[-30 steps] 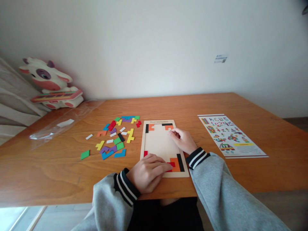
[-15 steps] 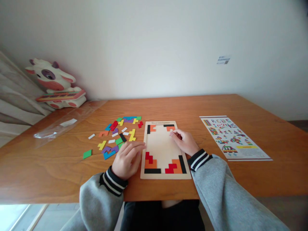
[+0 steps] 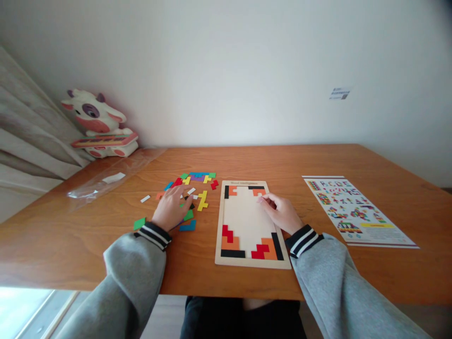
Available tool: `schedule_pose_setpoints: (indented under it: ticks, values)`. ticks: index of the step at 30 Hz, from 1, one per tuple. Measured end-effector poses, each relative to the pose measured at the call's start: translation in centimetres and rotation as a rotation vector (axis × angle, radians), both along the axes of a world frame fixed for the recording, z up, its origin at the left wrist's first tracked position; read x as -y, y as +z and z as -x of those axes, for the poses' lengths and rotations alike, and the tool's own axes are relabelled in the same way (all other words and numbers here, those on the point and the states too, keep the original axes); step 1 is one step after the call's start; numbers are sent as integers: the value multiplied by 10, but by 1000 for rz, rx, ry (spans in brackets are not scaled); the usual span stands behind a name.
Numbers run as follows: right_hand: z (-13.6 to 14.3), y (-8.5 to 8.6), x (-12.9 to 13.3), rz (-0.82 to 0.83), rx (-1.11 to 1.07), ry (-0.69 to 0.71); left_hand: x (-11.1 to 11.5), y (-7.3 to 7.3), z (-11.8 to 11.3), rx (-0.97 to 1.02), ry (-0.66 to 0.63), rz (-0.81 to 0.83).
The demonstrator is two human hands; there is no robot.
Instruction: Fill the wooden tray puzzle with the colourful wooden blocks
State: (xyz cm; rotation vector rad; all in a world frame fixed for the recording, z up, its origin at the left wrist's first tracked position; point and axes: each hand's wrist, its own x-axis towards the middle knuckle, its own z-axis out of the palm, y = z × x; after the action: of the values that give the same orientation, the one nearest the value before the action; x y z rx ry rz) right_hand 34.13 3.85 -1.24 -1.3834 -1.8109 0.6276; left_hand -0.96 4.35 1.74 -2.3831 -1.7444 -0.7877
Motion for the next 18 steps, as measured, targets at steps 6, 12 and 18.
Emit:
schedule_pose_setpoints:
  ticks: [6,12,18]
  values:
    - [1,3,1,14,-44,-4,-44,8,-62,-103,-126,113]
    - [-2,6,-5,-9,-106,-80,-55,-20,-64,-124,-75,123]
    - [-1,6,-24,-22,-126,-103,-58,-26,-59,-36,-158,128]
